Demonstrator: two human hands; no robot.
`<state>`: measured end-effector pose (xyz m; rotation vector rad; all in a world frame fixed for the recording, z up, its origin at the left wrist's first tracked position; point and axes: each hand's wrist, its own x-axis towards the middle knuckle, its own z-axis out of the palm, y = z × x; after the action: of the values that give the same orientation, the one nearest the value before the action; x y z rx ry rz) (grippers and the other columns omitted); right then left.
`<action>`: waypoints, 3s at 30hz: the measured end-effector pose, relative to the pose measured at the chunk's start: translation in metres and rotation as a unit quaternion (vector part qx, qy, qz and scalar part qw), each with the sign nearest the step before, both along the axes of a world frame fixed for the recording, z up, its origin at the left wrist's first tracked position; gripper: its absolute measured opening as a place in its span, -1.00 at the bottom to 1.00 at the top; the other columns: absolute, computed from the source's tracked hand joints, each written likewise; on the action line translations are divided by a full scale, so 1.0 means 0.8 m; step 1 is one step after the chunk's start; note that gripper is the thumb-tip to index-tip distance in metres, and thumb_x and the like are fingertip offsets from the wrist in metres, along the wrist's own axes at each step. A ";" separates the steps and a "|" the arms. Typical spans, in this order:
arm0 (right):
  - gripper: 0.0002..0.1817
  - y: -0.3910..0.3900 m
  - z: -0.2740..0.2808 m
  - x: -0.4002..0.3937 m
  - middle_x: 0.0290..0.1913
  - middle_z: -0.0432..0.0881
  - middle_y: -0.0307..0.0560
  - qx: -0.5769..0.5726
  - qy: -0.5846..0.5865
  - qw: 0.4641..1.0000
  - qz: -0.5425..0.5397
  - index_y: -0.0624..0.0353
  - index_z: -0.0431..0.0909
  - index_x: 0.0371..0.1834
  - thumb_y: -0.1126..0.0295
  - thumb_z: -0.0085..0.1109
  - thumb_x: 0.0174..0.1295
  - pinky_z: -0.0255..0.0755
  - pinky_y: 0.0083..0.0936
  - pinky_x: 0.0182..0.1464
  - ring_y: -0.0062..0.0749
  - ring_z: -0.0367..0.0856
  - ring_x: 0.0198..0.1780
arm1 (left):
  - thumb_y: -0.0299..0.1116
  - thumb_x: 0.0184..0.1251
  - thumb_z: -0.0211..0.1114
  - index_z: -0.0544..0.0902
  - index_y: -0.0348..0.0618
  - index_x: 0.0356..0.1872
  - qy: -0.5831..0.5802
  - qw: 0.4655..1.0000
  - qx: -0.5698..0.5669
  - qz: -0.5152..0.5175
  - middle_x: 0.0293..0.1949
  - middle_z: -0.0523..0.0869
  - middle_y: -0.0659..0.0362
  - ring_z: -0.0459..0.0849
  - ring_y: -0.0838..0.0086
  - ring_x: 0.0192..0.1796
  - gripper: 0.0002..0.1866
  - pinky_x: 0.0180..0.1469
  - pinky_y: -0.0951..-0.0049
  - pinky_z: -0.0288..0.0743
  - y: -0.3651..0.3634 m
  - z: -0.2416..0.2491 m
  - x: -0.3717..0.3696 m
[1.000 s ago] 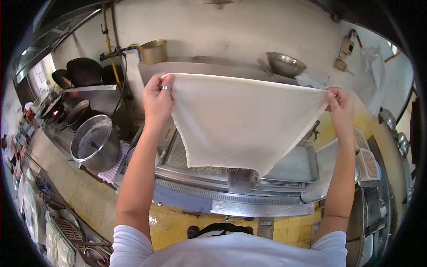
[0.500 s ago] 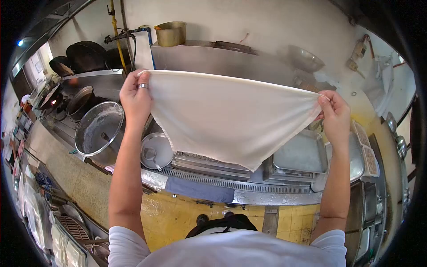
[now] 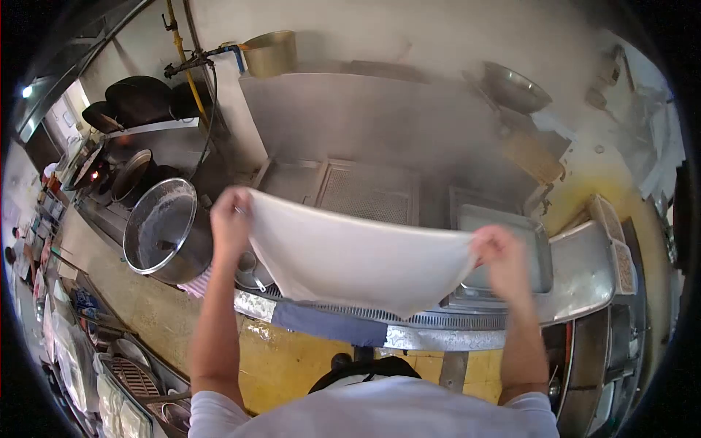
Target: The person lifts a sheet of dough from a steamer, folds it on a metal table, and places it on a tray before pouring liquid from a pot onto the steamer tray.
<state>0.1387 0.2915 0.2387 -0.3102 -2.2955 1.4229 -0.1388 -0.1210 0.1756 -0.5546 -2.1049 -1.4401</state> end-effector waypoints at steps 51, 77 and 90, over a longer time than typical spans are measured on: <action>-0.63 0.122 -0.389 -0.458 -0.44 0.68 0.10 0.000 -0.395 0.911 -0.115 0.43 0.62 0.13 0.49 0.12 0.30 0.47 -0.24 -0.62 -0.19 0.67 -0.56 | -0.26 0.31 0.45 0.80 -0.02 -0.02 -0.136 0.980 -0.123 0.075 0.17 0.69 0.10 0.57 0.11 0.30 -0.75 0.34 -0.03 0.39 0.218 -0.335 -0.368; -0.72 -0.214 -0.398 -0.512 -0.50 0.60 -0.21 -0.386 -0.337 0.849 0.127 0.17 0.53 0.10 0.37 0.28 0.40 0.41 -0.43 -0.60 -0.50 0.54 -0.62 | -0.17 0.48 0.23 0.54 0.41 0.49 -0.096 0.848 -0.517 -0.071 0.65 0.28 -0.06 0.15 -0.06 0.70 -0.45 0.64 -0.36 -0.02 0.180 -0.327 -0.368; -0.74 -0.237 -0.379 -0.351 -0.21 0.81 0.02 -0.022 -0.303 0.918 0.255 0.17 0.71 0.10 0.35 0.26 0.43 0.64 -0.24 -0.10 -0.27 0.77 -0.18 | -0.36 0.11 0.42 0.61 -0.22 0.13 -0.204 0.819 -0.481 -0.237 0.03 0.74 -0.10 0.71 -0.01 0.16 -0.50 0.27 -0.02 0.51 0.101 -0.242 -0.193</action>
<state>-0.1418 0.1019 -0.0645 -0.1845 -3.0102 1.8226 -0.2932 -0.0401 -0.0178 -1.3050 -3.1719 -0.5860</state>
